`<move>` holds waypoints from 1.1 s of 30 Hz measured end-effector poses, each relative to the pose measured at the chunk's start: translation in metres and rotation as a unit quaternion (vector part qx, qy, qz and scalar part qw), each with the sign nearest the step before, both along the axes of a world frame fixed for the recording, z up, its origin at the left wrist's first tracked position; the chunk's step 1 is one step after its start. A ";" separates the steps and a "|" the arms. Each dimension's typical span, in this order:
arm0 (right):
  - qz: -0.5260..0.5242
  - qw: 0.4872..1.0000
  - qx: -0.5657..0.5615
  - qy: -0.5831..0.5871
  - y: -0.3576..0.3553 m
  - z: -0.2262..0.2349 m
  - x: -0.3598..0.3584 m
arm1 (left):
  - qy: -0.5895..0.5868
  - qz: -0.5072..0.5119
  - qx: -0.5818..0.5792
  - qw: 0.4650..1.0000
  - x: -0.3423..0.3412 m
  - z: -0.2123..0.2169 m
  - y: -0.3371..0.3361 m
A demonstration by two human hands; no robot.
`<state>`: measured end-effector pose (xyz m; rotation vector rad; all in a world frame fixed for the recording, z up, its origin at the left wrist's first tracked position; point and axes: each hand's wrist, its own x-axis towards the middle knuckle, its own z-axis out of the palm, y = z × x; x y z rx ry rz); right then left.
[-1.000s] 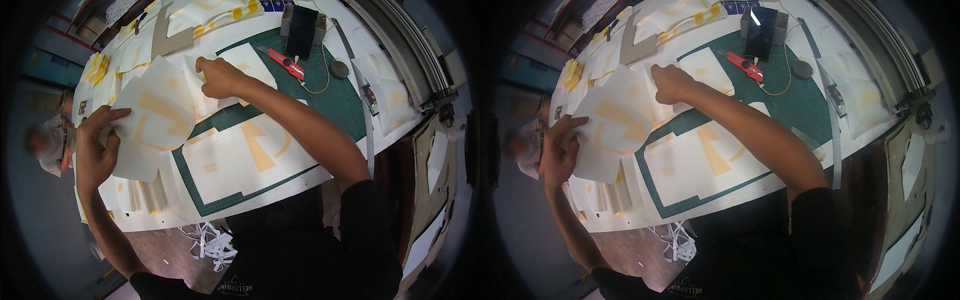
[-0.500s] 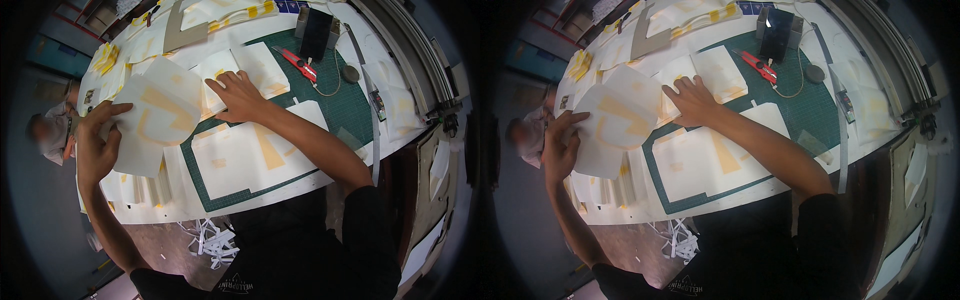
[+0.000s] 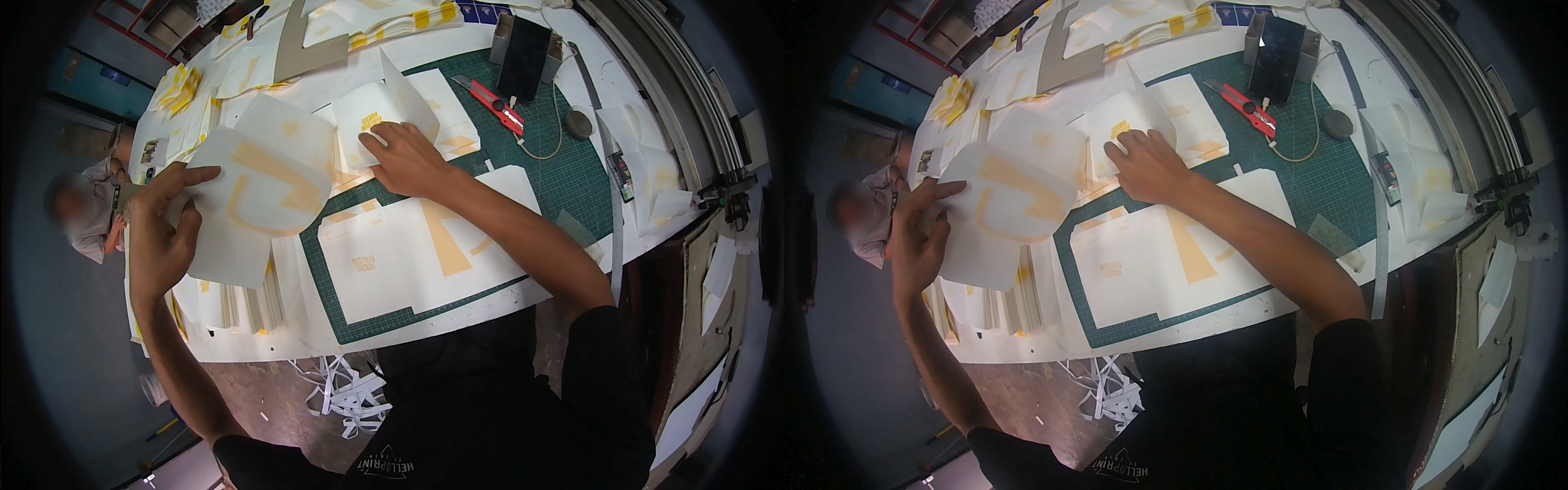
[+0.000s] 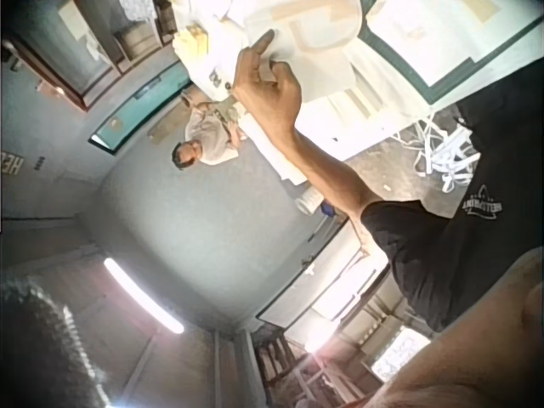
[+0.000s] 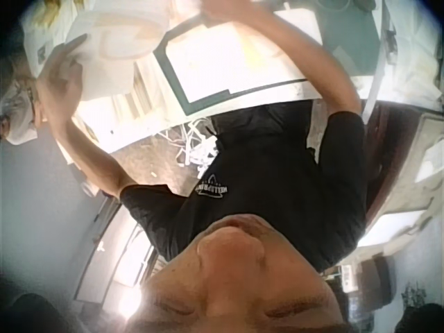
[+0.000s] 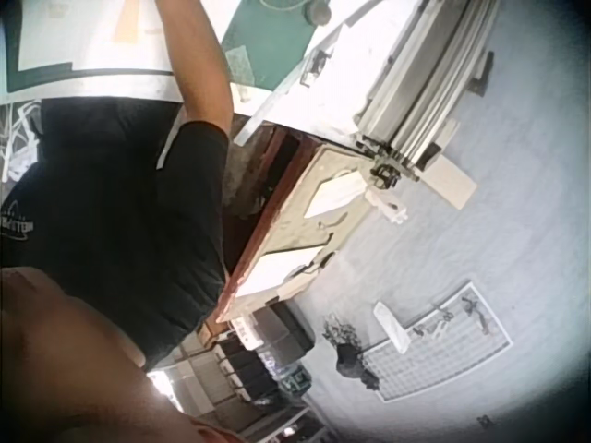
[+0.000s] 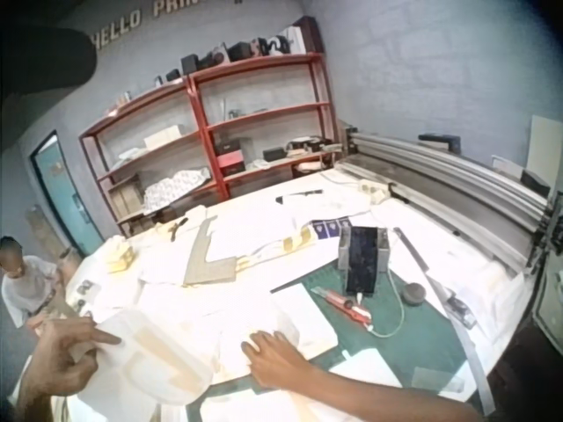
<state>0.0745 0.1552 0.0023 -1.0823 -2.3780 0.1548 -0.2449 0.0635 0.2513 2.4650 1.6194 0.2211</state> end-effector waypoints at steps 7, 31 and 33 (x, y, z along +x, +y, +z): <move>-0.115 0.954 -0.004 0.278 0.000 -0.019 0.001 | -0.067 0.007 0.104 0.992 0.031 0.007 -0.005; -0.293 0.829 0.036 0.474 0.066 0.100 0.128 | 0.064 -0.033 0.214 0.974 0.070 0.056 -0.034; -0.299 0.820 0.106 0.477 0.062 0.120 0.200 | 0.030 -0.069 0.209 0.975 0.087 0.056 -0.018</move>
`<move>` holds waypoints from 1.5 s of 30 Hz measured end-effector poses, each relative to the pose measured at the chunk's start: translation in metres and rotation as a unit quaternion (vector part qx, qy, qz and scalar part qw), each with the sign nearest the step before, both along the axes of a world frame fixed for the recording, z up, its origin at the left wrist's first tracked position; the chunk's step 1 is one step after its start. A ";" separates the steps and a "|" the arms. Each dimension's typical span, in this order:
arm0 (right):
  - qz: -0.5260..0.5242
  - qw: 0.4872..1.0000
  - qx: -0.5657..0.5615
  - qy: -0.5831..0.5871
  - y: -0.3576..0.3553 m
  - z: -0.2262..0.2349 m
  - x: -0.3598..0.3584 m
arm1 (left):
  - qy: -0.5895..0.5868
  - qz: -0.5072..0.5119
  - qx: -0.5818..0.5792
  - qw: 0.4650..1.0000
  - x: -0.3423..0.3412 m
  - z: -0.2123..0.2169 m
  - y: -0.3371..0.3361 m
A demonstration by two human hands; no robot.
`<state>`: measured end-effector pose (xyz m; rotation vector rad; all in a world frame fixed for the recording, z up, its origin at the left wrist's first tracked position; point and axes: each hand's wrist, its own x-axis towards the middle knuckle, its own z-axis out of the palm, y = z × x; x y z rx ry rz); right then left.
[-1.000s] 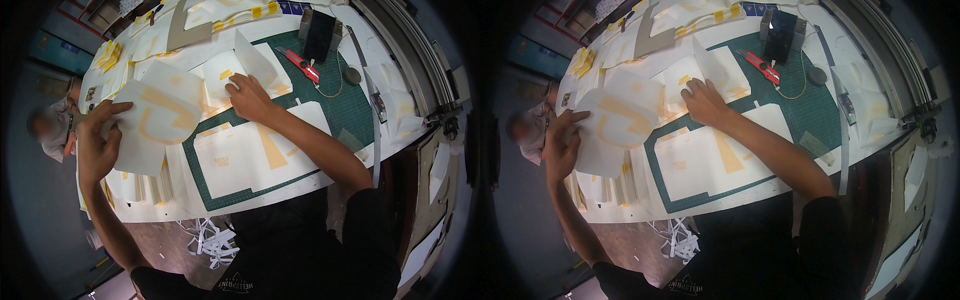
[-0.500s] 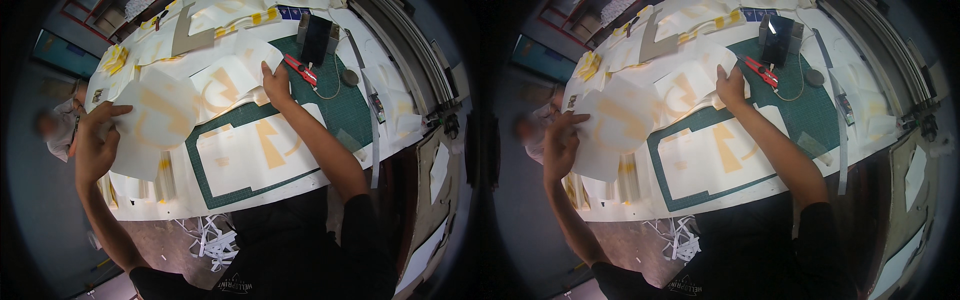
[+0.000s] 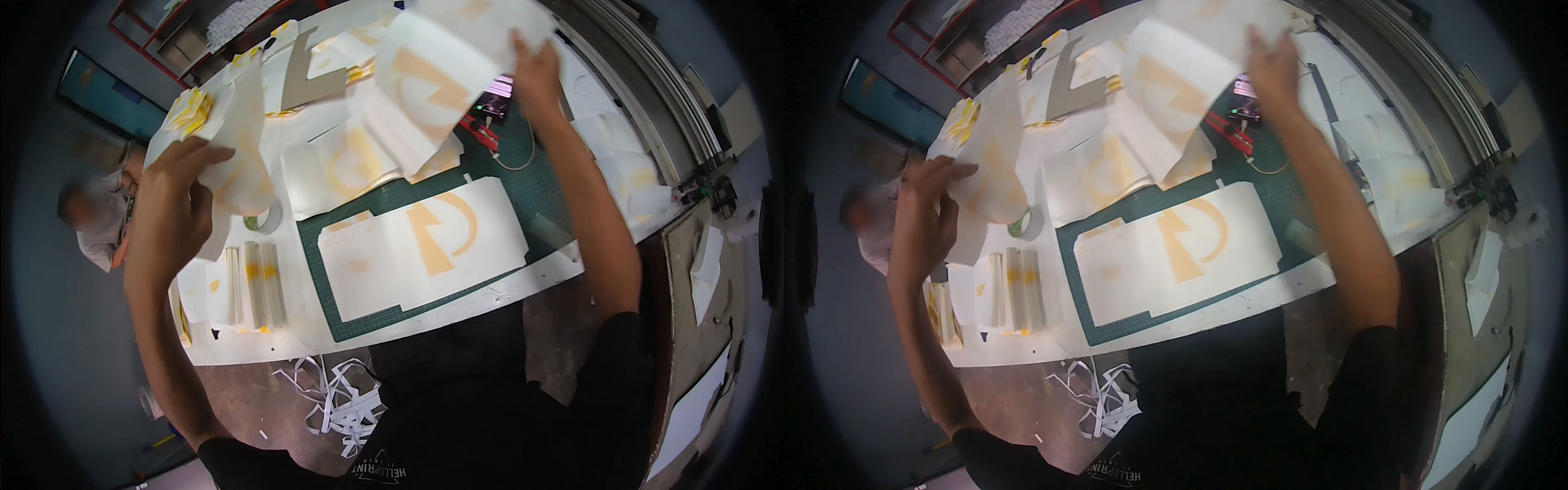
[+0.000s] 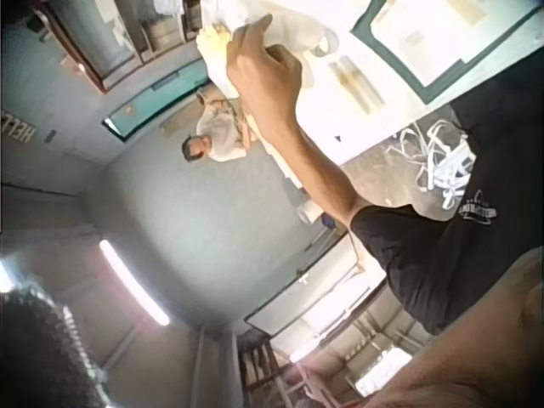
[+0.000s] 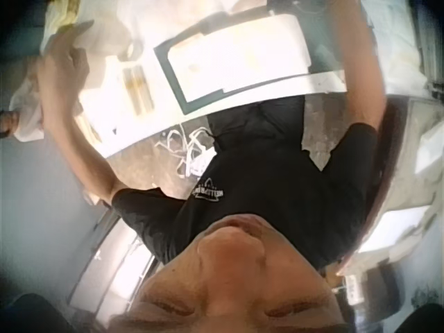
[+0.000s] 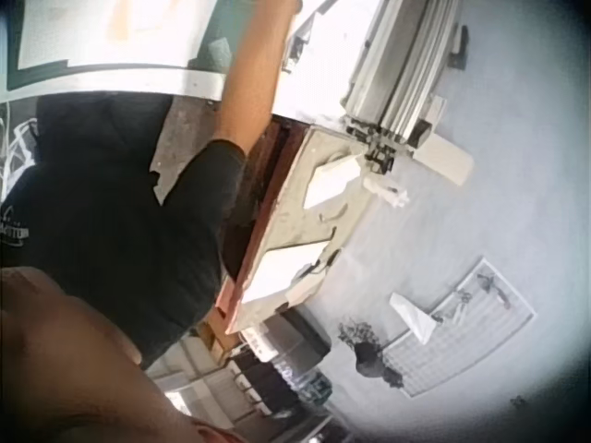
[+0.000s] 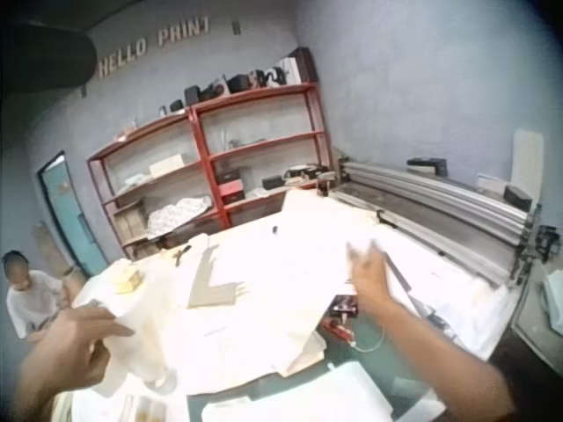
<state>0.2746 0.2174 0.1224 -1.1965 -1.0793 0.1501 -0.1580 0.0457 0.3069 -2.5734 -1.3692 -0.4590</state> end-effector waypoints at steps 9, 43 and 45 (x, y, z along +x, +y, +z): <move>-0.108 0.979 0.023 0.172 -0.303 0.048 0.347 | -0.368 -0.089 -0.197 0.905 -0.012 -0.062 0.107; 0.009 0.908 -0.207 -0.364 -0.359 0.001 0.054 | -0.263 0.092 -0.437 0.855 -0.039 -0.220 0.211; 0.259 0.862 -0.170 -0.402 -0.322 -0.018 -0.050 | -0.253 0.097 -0.441 0.856 -0.035 -0.220 0.215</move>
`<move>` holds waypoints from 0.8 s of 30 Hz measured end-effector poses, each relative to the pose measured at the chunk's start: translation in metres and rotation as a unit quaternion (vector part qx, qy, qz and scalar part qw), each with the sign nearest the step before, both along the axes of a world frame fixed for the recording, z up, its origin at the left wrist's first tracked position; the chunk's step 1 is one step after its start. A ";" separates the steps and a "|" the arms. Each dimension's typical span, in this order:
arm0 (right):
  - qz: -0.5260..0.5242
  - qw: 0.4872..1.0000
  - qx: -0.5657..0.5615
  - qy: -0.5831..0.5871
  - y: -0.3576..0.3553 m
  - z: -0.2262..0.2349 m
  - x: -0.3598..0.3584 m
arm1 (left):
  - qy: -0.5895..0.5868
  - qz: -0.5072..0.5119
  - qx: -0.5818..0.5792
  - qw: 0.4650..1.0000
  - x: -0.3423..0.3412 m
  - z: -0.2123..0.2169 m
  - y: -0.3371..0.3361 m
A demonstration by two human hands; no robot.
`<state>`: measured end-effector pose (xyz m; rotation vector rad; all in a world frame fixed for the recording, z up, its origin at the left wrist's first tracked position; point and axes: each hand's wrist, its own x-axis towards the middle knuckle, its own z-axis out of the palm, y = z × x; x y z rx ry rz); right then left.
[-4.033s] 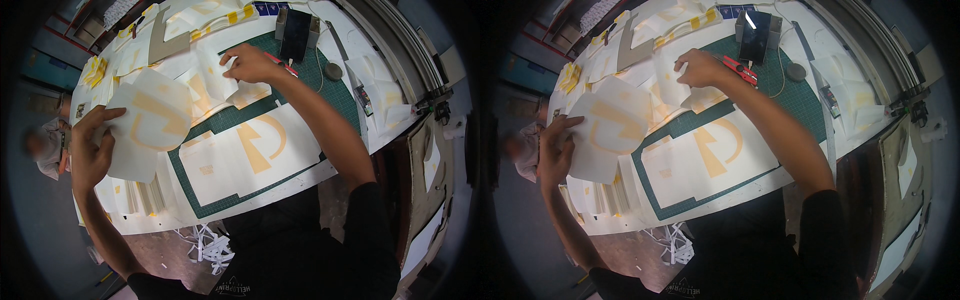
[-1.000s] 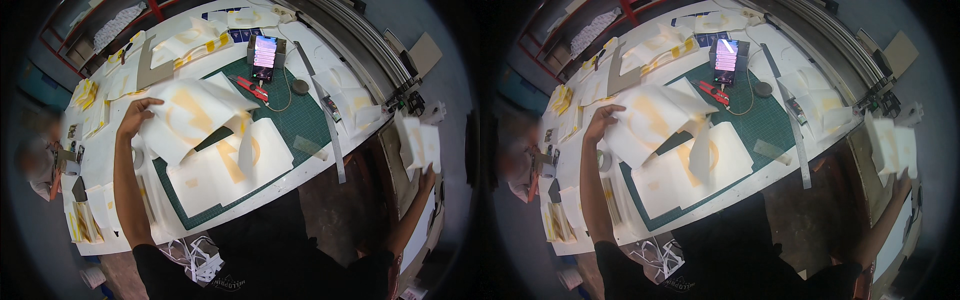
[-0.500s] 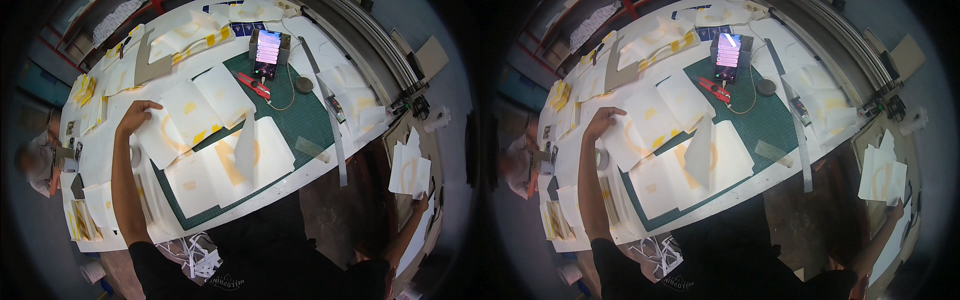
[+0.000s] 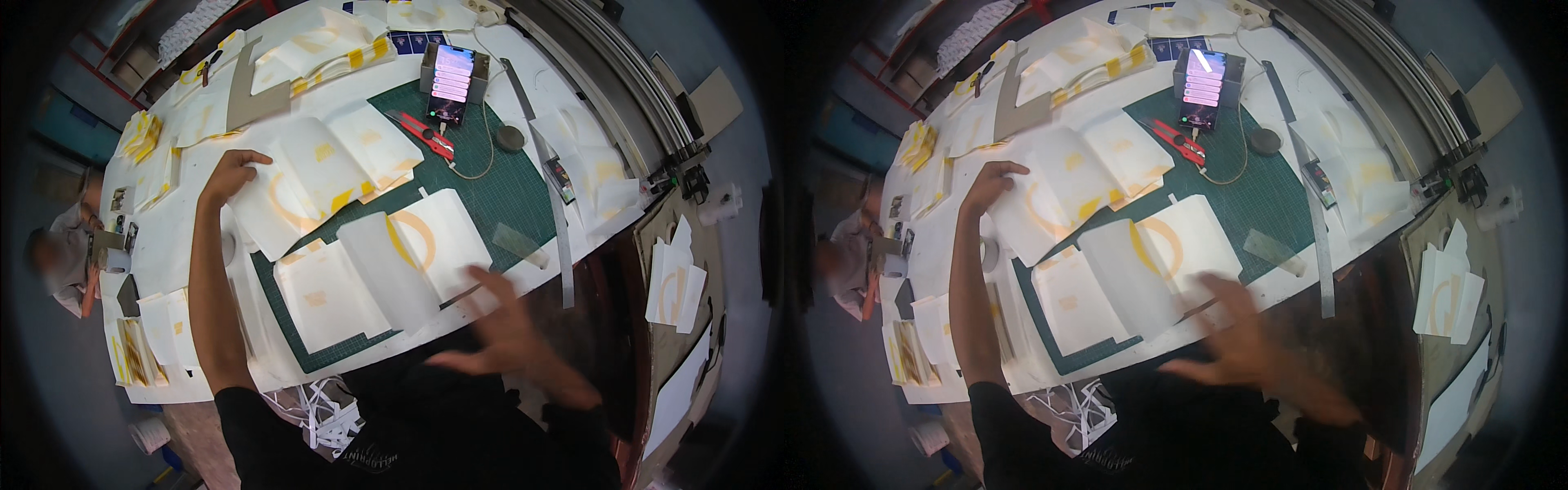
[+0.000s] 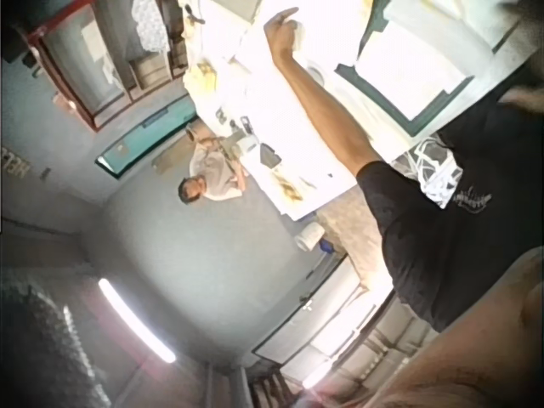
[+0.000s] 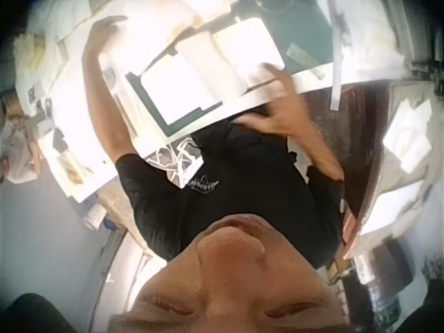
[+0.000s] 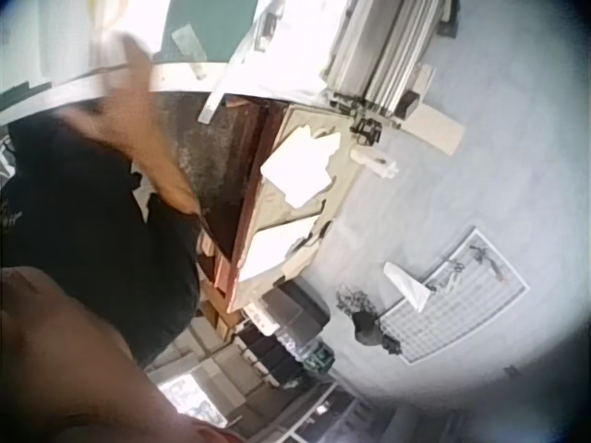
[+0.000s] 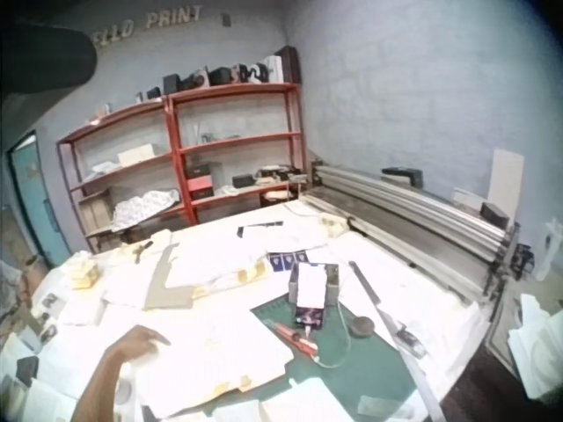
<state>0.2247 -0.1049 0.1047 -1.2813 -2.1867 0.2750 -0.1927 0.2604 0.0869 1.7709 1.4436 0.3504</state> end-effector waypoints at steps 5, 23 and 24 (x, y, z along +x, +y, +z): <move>-0.016 0.999 -0.009 -0.034 0.022 -0.061 -0.068 | 0.056 -0.012 0.055 0.997 0.001 0.006 -0.011; -0.215 0.961 0.111 0.135 0.041 -0.064 -0.042 | 0.121 -0.083 0.058 0.987 -0.012 0.004 0.014; -0.141 0.968 0.082 0.188 0.053 -0.060 -0.058 | 0.120 -0.072 0.048 0.989 -0.007 0.009 0.014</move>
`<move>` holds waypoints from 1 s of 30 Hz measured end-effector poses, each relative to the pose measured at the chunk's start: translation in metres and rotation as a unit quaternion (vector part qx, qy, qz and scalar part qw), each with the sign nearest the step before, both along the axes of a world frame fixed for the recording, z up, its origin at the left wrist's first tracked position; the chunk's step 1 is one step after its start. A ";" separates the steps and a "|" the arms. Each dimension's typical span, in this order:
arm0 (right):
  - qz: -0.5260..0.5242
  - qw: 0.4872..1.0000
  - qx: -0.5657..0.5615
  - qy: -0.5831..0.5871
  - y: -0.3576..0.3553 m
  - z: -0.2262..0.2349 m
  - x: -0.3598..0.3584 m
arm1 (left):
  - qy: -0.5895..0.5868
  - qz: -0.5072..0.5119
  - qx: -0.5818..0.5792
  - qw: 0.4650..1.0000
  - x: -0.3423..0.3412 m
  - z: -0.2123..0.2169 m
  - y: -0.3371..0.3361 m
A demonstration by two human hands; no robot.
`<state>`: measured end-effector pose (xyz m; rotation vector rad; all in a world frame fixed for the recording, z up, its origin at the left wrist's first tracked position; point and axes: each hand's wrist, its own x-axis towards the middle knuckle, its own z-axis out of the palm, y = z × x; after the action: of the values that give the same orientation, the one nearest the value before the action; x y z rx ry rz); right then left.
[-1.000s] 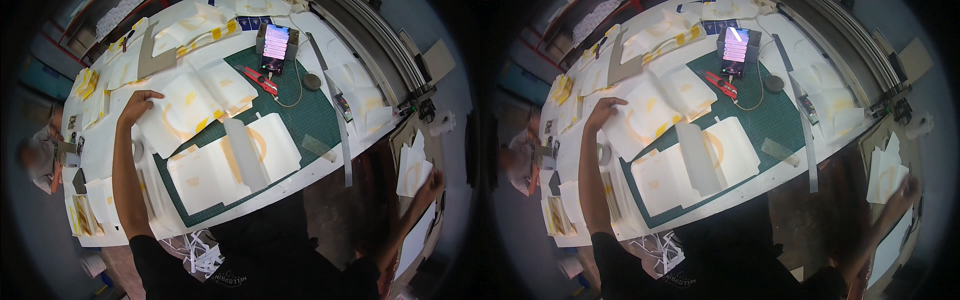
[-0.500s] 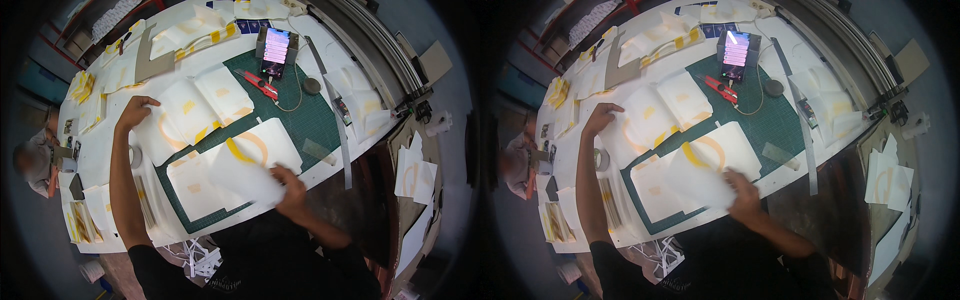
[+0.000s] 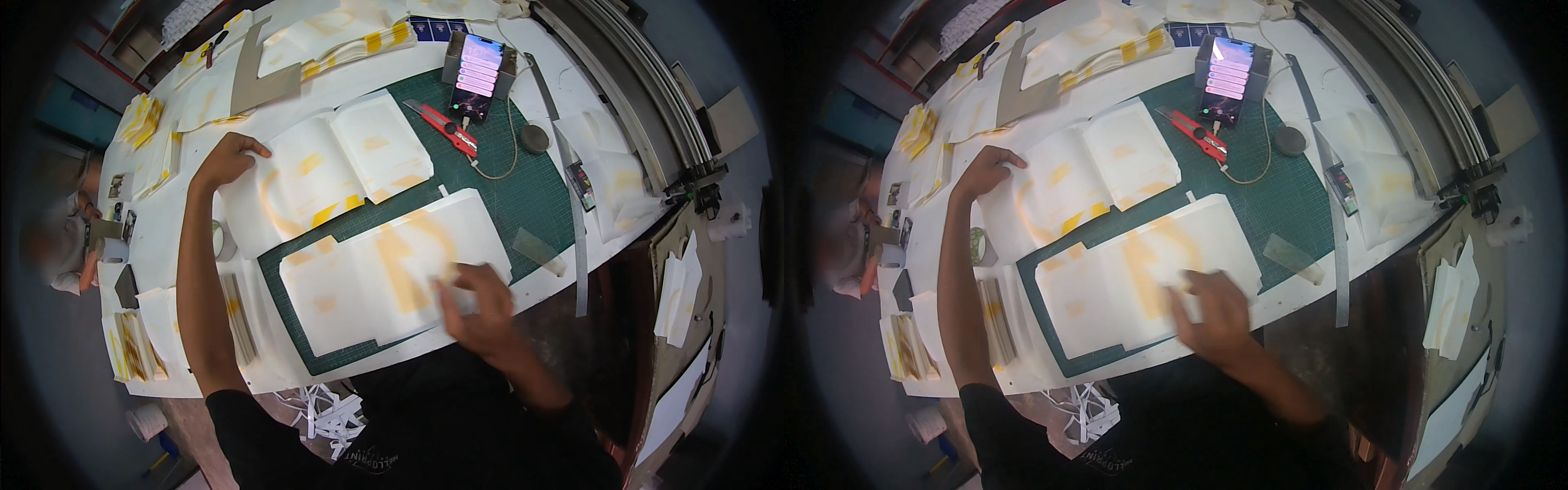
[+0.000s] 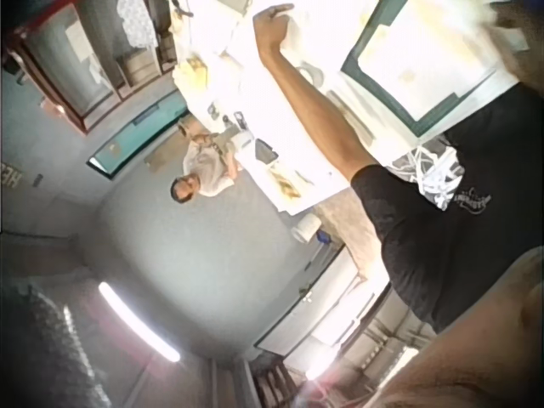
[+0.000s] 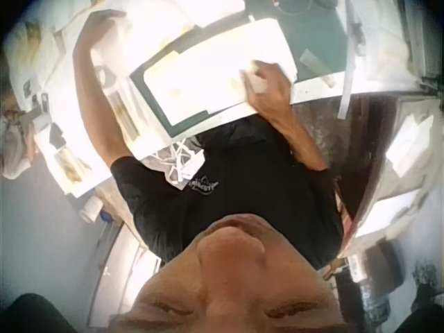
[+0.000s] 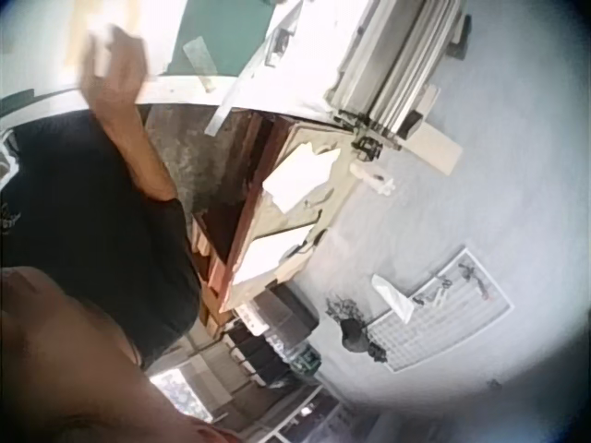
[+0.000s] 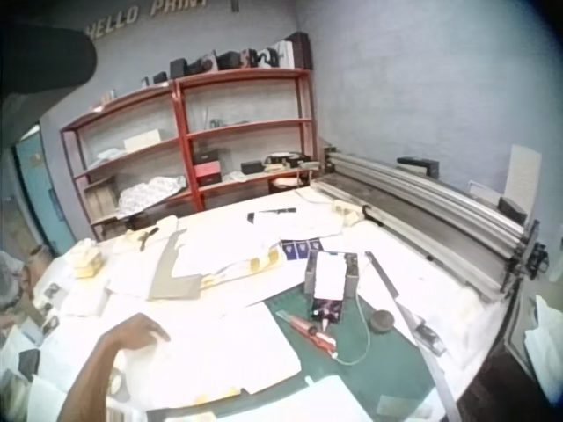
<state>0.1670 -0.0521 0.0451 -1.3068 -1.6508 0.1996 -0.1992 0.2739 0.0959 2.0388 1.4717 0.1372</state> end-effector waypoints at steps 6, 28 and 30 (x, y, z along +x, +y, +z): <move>0.022 0.980 -0.050 -0.192 0.118 -0.008 -0.057 | -0.025 -0.009 0.011 1.000 -0.005 0.009 -0.003; -0.107 0.963 -0.210 0.133 0.192 -0.032 -0.025 | 0.002 0.015 0.001 1.000 -0.011 -0.005 0.004; -0.133 0.988 -0.076 -0.021 0.198 -0.045 -0.019 | 0.010 0.010 0.008 1.000 -0.005 -0.006 0.007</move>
<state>0.1477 0.1458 0.0000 -1.6417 -1.5007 0.1410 -0.2046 0.2812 0.0902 2.0443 1.5068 0.1378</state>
